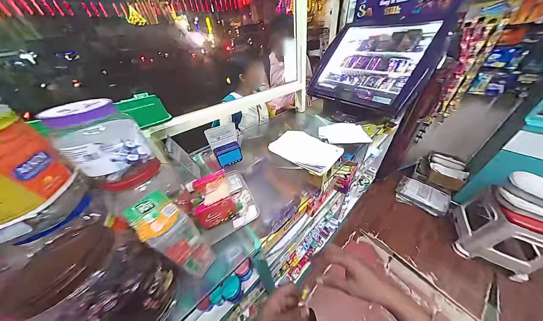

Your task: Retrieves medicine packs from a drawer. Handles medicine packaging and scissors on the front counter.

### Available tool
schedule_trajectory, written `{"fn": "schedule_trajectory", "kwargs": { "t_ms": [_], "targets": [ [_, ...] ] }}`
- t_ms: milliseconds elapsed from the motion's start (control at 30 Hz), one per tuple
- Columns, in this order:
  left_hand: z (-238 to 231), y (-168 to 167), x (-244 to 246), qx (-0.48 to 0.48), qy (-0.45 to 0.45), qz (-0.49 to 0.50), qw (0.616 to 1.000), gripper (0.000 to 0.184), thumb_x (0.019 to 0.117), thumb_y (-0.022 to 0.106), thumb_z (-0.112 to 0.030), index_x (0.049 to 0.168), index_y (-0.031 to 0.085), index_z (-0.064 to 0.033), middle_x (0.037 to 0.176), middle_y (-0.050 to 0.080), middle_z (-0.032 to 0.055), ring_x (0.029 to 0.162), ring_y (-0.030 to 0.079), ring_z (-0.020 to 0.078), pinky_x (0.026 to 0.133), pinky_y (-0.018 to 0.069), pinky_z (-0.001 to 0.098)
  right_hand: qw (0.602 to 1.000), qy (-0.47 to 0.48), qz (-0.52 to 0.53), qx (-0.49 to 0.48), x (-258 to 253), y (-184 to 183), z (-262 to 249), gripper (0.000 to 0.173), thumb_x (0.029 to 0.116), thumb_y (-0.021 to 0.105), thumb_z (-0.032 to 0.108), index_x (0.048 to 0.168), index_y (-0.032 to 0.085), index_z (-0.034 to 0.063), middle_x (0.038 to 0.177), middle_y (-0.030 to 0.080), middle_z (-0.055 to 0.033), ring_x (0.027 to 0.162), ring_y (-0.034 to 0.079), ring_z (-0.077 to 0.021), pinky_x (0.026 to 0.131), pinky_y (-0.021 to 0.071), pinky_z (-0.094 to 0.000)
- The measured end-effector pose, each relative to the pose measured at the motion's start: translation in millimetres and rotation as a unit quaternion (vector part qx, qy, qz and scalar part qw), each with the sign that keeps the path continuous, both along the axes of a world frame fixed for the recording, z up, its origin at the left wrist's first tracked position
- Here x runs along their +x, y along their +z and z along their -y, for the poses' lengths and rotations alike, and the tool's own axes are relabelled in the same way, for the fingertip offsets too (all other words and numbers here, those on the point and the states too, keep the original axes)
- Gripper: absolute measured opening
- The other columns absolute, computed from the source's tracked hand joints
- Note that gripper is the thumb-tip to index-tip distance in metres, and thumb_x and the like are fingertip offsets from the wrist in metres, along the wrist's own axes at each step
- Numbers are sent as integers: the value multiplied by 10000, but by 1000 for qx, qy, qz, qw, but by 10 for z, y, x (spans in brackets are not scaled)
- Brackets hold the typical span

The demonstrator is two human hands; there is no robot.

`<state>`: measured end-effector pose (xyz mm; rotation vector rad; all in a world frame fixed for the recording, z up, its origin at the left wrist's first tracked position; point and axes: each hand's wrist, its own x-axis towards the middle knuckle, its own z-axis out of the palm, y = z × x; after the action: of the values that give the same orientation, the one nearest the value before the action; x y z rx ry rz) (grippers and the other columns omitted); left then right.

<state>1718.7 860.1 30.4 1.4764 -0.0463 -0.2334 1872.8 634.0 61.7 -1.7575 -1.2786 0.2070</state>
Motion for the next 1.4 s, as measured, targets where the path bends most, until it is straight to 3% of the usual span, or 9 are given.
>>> {"fn": "schedule_trajectory", "kwargs": {
  "t_ms": [167,300,433,533,633,733,900,1033,1400],
  "targets": [
    [-161,312,1059,-21,148,113,982,125,996,583,-65,1064,597,-169,837,714,-103,737,679,24,699,576,238,966,-169,187,-63,1895,222,-546,471,983,627,415,1345,664,114,1448,590,-152,1371,523,-364,1099,428,-581],
    [-42,538,2078,-8,197,177,964,122,995,612,-91,1062,596,-191,838,720,-91,725,668,7,673,549,192,963,-106,160,-190,2856,154,-811,546,1013,584,414,1495,543,163,1609,387,-212,1514,321,-398,1225,232,-610],
    [166,805,2914,-15,239,177,955,157,994,576,-45,1060,559,-187,831,705,-97,759,686,31,713,571,230,967,-103,193,-128,3384,176,-707,330,1032,520,143,1302,705,99,1373,648,-183,1266,633,-354,1063,502,-514],
    [249,906,3284,25,275,163,947,171,995,567,-28,1081,534,-172,872,744,-75,748,686,14,684,549,200,974,-77,184,-105,3684,225,-779,310,1014,530,63,1240,740,94,1306,693,-163,1265,639,-344,1113,453,-561],
    [450,927,3495,98,358,185,910,208,989,552,2,1132,506,-141,932,764,-58,752,681,-5,666,528,173,977,50,138,-154,3940,300,-693,364,1067,521,294,1296,700,75,1428,605,-188,1394,520,-352,1208,279,-627],
    [797,867,3598,106,460,198,859,218,987,563,-3,1101,483,-170,929,767,-77,721,675,-13,641,525,167,980,173,63,-71,4192,398,-439,446,1022,598,422,1247,715,55,1423,609,-180,1348,561,-331,1161,383,-559],
    [1318,887,3935,169,512,172,824,142,973,641,-47,1067,551,-102,1097,752,-29,919,719,55,801,598,277,940,308,-91,110,4582,529,-146,275,1005,656,169,1172,713,-43,1146,731,-179,1058,717,-219,964,571,-351],
    [1783,913,4156,311,564,69,762,203,961,699,-172,1039,636,4,1038,661,79,598,517,13,516,461,191,898,369,-213,112,4670,399,19,247,991,666,129,1133,709,-69,1044,747,-144,921,728,-127,862,603,-285],
    [2441,847,4114,255,618,19,743,52,994,620,-124,1029,608,-88,811,613,-88,616,528,-43,560,465,148,841,434,-323,27,4726,342,265,185,971,699,136,1060,729,-24,840,739,-43,721,681,-40,704,590,-229]
  ]
}}
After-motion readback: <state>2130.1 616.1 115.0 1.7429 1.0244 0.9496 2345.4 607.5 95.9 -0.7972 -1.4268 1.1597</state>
